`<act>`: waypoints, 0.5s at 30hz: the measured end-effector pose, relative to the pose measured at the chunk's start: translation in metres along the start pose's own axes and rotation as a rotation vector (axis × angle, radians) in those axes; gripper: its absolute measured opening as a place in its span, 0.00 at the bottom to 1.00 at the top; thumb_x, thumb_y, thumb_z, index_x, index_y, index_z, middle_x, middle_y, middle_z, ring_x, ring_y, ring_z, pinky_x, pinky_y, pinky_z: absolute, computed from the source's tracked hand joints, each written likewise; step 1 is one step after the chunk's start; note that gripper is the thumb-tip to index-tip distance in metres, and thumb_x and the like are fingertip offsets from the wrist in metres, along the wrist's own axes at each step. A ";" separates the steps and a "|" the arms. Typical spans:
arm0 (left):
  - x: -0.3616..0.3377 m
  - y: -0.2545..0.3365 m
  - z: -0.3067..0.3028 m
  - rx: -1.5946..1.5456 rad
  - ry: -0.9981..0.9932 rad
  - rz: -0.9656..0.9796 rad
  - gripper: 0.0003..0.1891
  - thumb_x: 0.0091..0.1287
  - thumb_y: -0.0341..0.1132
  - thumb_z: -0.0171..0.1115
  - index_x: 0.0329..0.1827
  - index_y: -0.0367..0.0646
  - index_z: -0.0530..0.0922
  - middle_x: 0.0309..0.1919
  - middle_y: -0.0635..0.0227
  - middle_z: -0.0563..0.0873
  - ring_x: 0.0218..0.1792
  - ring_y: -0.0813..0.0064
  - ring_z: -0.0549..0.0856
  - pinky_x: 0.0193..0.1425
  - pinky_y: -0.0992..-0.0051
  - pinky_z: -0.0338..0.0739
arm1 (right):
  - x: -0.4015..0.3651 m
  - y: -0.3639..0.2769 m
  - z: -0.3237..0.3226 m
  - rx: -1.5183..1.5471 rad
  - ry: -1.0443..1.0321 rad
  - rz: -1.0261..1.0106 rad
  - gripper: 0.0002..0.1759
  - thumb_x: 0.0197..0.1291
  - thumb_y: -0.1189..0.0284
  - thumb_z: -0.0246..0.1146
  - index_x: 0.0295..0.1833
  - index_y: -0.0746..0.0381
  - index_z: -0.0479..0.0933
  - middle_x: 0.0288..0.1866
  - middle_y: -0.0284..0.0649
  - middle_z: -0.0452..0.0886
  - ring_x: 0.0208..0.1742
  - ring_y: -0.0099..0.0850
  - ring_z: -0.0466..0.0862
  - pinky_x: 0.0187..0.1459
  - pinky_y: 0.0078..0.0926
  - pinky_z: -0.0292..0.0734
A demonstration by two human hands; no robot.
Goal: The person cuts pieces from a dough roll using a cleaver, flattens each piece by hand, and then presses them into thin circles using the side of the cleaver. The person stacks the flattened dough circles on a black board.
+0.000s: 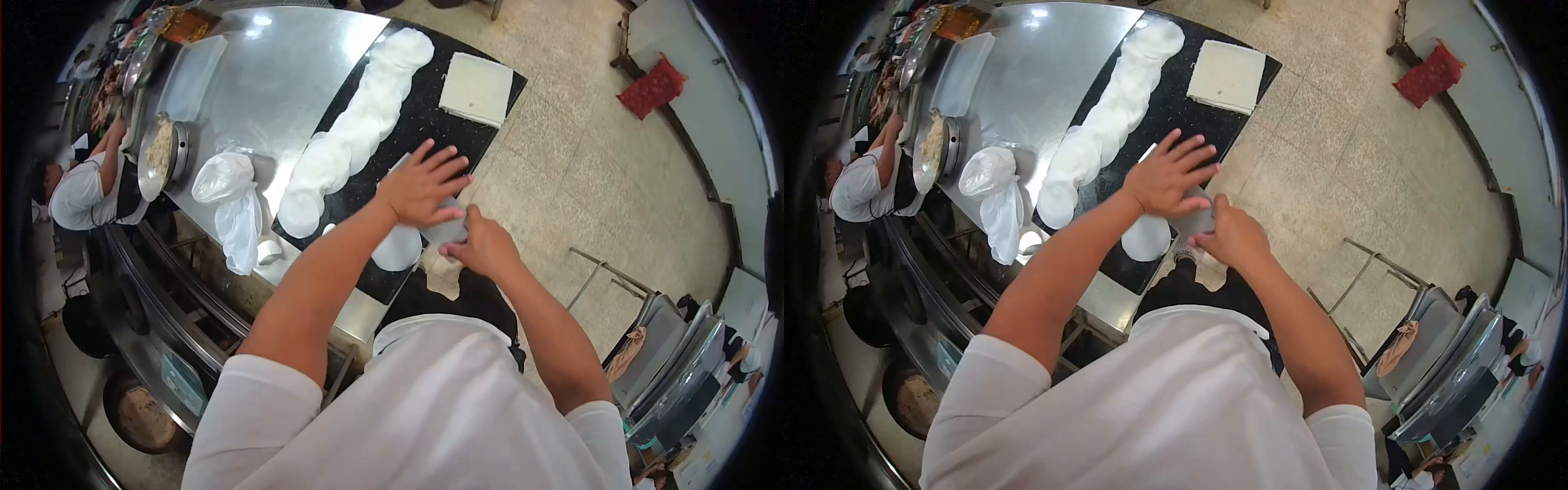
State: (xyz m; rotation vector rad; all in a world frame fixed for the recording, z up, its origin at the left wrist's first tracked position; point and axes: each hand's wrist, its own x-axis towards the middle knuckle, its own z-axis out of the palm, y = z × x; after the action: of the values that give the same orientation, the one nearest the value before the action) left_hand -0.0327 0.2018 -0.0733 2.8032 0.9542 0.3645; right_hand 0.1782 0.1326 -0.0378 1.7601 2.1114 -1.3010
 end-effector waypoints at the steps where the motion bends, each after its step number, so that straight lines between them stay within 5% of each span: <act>1: 0.002 -0.006 0.000 -0.004 0.021 -0.009 0.34 0.70 0.66 0.59 0.70 0.52 0.81 0.73 0.60 0.78 0.79 0.53 0.69 0.83 0.40 0.52 | 0.002 -0.005 0.000 0.010 0.036 -0.012 0.41 0.53 0.52 0.80 0.61 0.66 0.69 0.45 0.60 0.88 0.48 0.59 0.89 0.49 0.52 0.84; 4: -0.024 0.017 0.005 -0.091 0.045 -0.054 0.36 0.69 0.66 0.60 0.72 0.52 0.80 0.74 0.57 0.77 0.82 0.52 0.65 0.84 0.40 0.51 | -0.022 0.000 0.024 0.103 0.007 -0.046 0.39 0.55 0.53 0.79 0.61 0.66 0.69 0.46 0.61 0.88 0.48 0.59 0.89 0.49 0.52 0.84; 7: -0.050 0.066 -0.002 -0.155 -0.253 0.051 0.35 0.72 0.68 0.53 0.73 0.55 0.79 0.76 0.61 0.76 0.83 0.52 0.64 0.86 0.37 0.44 | -0.059 0.028 0.078 0.330 -0.087 -0.062 0.38 0.56 0.57 0.79 0.60 0.67 0.68 0.44 0.62 0.87 0.48 0.59 0.89 0.48 0.52 0.84; 12: -0.007 0.042 0.025 -0.112 -0.022 0.154 0.37 0.69 0.70 0.58 0.70 0.54 0.81 0.74 0.64 0.78 0.81 0.52 0.67 0.85 0.36 0.47 | -0.046 0.019 0.046 0.181 0.046 0.133 0.38 0.54 0.57 0.81 0.60 0.66 0.69 0.42 0.61 0.88 0.48 0.59 0.90 0.48 0.52 0.84; 15: 0.015 0.010 0.011 0.003 0.057 0.096 0.37 0.69 0.71 0.56 0.71 0.55 0.81 0.72 0.63 0.79 0.79 0.54 0.69 0.85 0.38 0.48 | -0.015 0.007 0.002 0.061 0.096 0.055 0.39 0.53 0.56 0.81 0.59 0.65 0.69 0.43 0.62 0.88 0.48 0.60 0.89 0.48 0.53 0.84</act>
State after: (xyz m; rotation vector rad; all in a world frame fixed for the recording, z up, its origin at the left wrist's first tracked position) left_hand -0.0121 0.2025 -0.0785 2.8630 0.8338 0.4576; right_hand 0.1878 0.1195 -0.0341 1.9281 2.0760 -1.3061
